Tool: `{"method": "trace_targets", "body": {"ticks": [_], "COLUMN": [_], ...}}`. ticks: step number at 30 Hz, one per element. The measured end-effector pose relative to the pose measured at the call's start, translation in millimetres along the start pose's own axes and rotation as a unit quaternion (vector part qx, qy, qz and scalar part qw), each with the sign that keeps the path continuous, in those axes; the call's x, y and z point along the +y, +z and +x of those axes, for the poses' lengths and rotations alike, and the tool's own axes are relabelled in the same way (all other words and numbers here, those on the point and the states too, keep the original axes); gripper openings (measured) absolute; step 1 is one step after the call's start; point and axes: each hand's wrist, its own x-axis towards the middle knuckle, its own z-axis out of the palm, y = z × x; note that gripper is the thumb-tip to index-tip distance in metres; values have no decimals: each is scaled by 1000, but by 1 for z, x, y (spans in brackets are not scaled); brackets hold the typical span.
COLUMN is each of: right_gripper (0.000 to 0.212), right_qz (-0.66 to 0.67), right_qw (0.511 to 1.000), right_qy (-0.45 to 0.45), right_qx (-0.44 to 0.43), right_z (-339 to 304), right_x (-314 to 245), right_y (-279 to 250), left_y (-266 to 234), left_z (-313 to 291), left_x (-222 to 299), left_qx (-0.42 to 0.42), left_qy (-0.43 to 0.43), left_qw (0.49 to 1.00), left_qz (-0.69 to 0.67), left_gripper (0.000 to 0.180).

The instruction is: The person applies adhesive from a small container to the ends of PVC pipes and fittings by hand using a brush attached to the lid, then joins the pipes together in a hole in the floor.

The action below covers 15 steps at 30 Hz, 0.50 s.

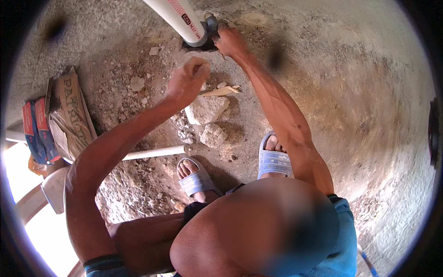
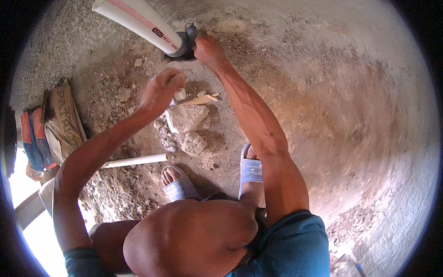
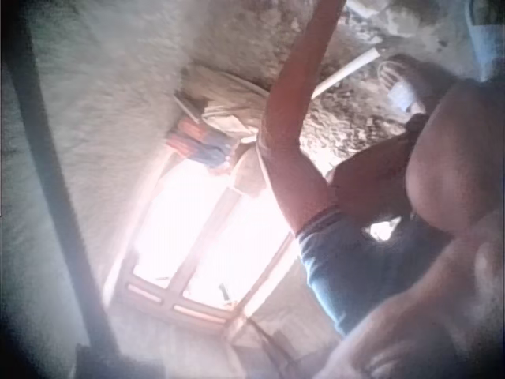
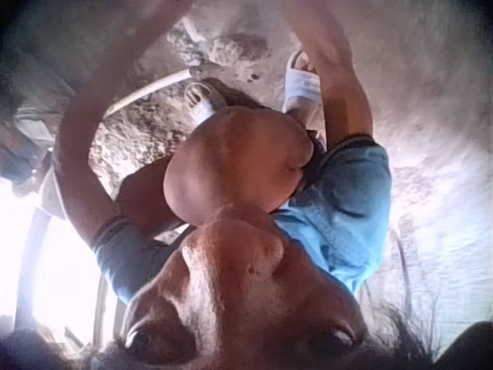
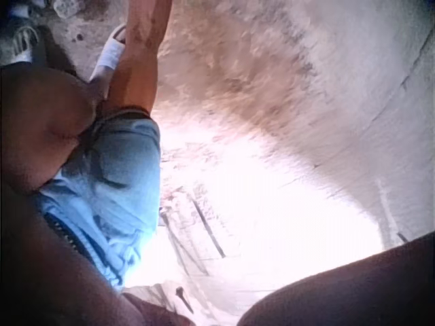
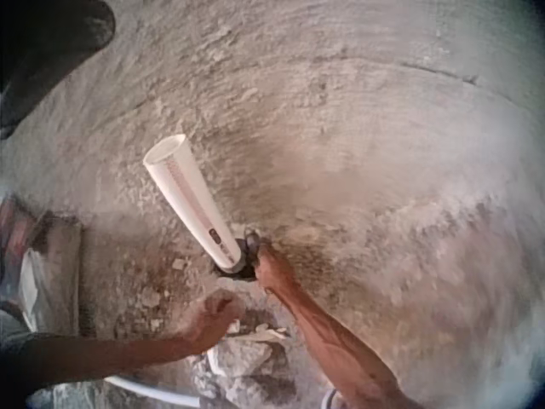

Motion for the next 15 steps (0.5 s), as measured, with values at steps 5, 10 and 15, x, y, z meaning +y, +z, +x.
{"method": "trace_targets", "body": {"ticks": [5, 10, 15], "right_gripper": [34, 46, 42], "right_qz": [-4, -60, -54], "right_qw": [998, 997, 992], "right_qy": [35, 36, 74], "right_qx": [-60, -41, -83], "right_z": [14, 16, 31], "right_x": [14, 9, 34], "right_y": [-13, -2, 7], "left_y": [70, 132, 147], "left_z": [52, 69, 113], "left_x": [-5, -15, -24], "left_qx": [211, 334, 318], "left_qy": [57, 21, 6], "left_qw": [952, 917, 922], "left_qz": [214, 219, 221], "left_gripper": [42, 59, 68]}}
